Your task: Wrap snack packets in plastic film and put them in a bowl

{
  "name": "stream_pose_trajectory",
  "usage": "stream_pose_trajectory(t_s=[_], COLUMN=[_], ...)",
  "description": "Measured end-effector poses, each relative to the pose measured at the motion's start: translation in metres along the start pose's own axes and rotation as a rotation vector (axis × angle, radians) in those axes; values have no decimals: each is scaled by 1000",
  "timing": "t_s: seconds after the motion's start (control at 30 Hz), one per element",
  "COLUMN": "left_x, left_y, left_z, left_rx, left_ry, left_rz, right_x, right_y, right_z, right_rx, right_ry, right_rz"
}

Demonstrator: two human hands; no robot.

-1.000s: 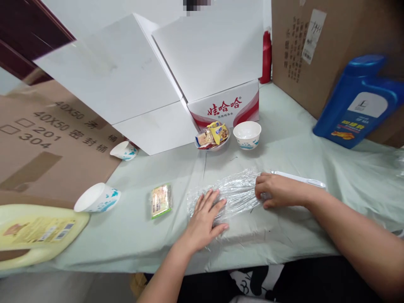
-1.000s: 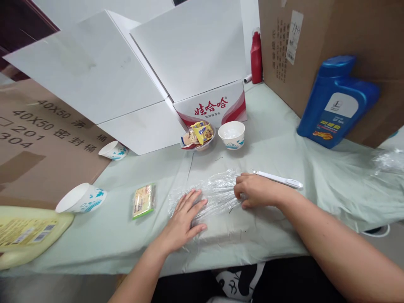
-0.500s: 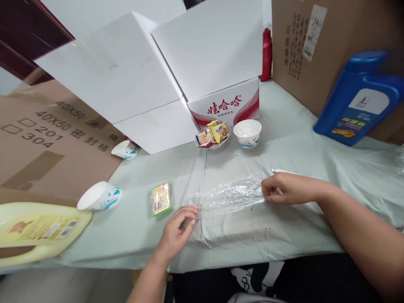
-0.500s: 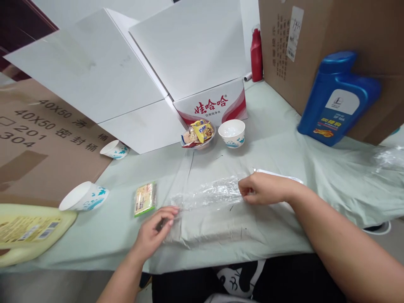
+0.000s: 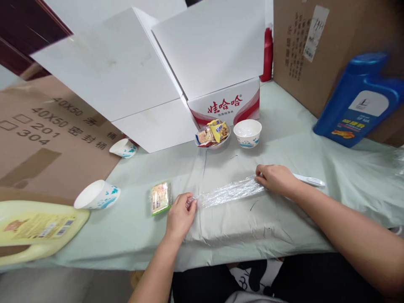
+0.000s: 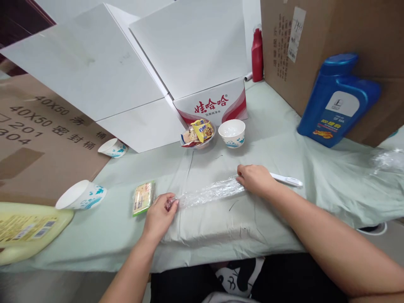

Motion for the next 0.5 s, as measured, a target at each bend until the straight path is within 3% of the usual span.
stream_pose_trajectory(t_s=[0.2,0.33,0.5], left_x=[-36,-77,-103], left_y=[0,1,9], left_z=[-21,-4,23], left_rx=[-237,-11,221], left_ry=[204,8,30], left_rz=[202,396,375], right_x=[5,6,0], right_y=[0,-7,-23], right_z=[0,0,-12], right_rx=[-82,-28,112], right_ry=[-84,-65,295], right_rz=[-107,-215,-294])
Point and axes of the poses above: each hand's wrist, its own y-axis towards the middle knuckle, its own z-axis out of the palm, x = y × z, the point moved 4 cm from there along y, towards the middle knuckle, and after that the axes turned 15 degrees about z, right-handed, at the moved point
